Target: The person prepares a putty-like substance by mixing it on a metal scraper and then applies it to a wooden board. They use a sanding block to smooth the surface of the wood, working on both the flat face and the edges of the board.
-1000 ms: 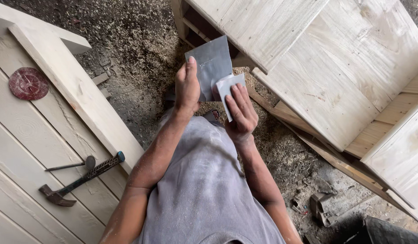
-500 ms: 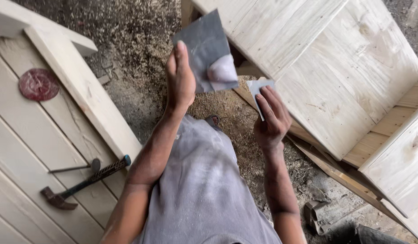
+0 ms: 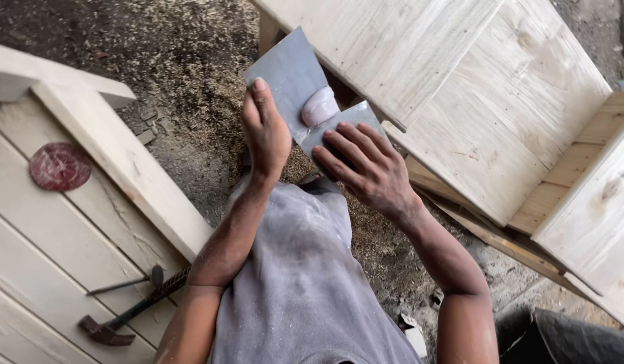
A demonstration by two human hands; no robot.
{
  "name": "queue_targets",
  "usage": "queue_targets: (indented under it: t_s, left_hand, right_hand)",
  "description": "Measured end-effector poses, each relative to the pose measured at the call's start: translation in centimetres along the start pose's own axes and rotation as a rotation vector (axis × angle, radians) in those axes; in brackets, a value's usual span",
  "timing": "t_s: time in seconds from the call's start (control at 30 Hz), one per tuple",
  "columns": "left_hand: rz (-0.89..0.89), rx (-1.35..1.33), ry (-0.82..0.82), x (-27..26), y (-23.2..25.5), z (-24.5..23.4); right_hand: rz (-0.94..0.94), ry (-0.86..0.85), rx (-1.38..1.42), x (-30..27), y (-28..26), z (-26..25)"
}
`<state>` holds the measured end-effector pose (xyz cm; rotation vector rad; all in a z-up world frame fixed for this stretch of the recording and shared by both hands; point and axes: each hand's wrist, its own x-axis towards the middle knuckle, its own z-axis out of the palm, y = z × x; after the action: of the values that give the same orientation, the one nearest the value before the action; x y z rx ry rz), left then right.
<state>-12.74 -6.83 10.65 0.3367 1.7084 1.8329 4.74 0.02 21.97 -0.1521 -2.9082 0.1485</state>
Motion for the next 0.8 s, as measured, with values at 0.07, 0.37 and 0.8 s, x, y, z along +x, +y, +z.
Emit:
queue_targets:
  t_s: [0.07, 0.37, 0.8]
  left_hand:
    - [-0.023, 0.008, 0.022, -0.3, -0.2, 0.4]
    - [0.149, 0.047, 0.331, 4.1, -0.8, 0.8]
    - [-0.104, -0.534, 0.879, -6.8, -5.1, 2.9]
  right_hand:
    - [-0.005, -0.005, 0.013, -0.3, 0.5, -0.2]
    - [-0.054, -0.182, 0.25, -3.5, 9.2, 1.9]
    - [-0.51, -0.274, 0.194, 4.4, 27.6, 11.9]
